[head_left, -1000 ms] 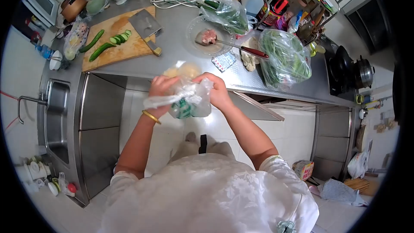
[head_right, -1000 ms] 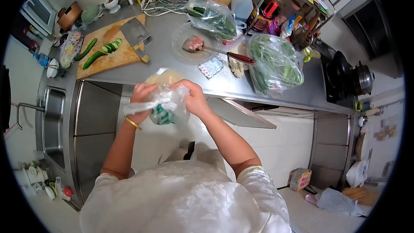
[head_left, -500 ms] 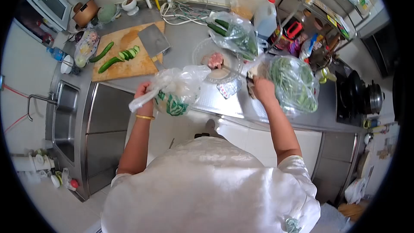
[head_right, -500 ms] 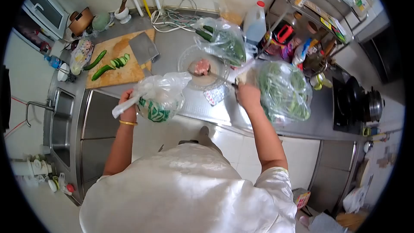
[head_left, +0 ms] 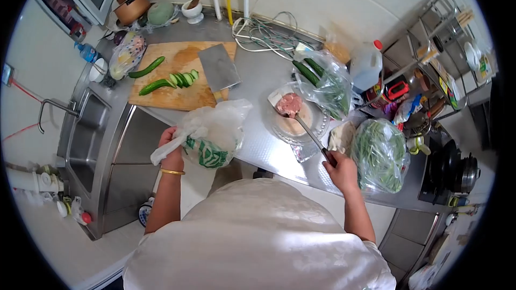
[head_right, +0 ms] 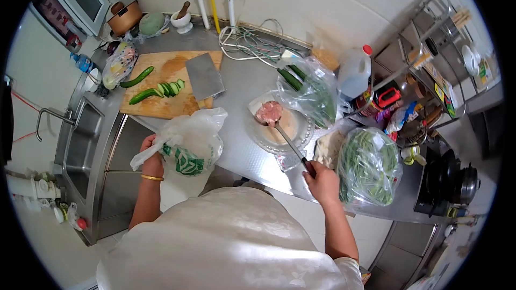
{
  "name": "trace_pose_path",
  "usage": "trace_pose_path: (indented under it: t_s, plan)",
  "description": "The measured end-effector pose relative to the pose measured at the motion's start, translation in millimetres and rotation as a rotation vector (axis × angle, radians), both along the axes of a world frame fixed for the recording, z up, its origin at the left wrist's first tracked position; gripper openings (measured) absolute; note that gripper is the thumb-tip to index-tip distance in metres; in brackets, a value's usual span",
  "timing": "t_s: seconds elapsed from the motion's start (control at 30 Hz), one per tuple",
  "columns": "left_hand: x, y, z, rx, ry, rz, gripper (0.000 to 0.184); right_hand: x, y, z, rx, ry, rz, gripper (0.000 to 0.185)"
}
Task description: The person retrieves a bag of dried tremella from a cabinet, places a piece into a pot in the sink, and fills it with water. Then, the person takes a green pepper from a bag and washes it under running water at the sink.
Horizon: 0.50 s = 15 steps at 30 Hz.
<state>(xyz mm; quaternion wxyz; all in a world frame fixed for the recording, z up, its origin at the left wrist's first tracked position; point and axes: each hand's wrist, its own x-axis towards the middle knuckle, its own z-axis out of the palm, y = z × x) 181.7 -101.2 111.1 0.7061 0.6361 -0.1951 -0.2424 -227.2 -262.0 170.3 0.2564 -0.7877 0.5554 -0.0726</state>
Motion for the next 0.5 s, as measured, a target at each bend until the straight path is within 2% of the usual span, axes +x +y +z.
trace_pose_path:
  t_s: [0.07,0.13,0.2,0.23,0.27,0.33,0.37,0.47,0.5]
  plan:
    - [11.4,-2.6,-0.3,-0.016,0.014,-0.026,0.013,36.3,6.7,-7.9,0.133,-0.151,-0.069,0.03]
    - [27.1,-7.3,-10.0,-0.033,-0.026,-0.085,0.015,74.5,10.5,-43.4,0.225,-0.422,-0.097,0.033]
    - [42.1,-8.6,-11.7,-0.046,-0.096,-0.11,0.016,122.6,10.4,-69.9,0.3,-0.578,-0.093,0.037]
    - [48.1,-9.1,-6.9,-0.029,-0.106,-0.115,0.017,153.2,10.7,-64.0,0.444,-0.633,-0.162,0.04]
    - [52.7,-11.3,-2.3,-0.013,-0.116,-0.122,0.018,174.5,5.7,-79.0,0.424,-0.643,-0.166,0.04]
    - [66.5,-9.2,2.2,-0.147,0.028,-0.229,0.019,208.8,1.8,-117.0,0.382,-0.658,-0.213,0.04]
    - [73.3,-10.3,1.8,-0.11,0.1,-0.219,0.023,220.9,-2.8,-123.8,0.401,-0.558,-0.224,0.042]
    - [88.6,-6.7,12.8,-0.183,0.22,-0.285,0.027,242.5,-9.4,-181.0,-0.018,-0.409,-0.161,0.045]
    - [96.7,-6.6,8.9,-0.141,0.234,-0.32,0.036,255.9,-8.0,-154.0,0.109,-0.431,-0.223,0.047]
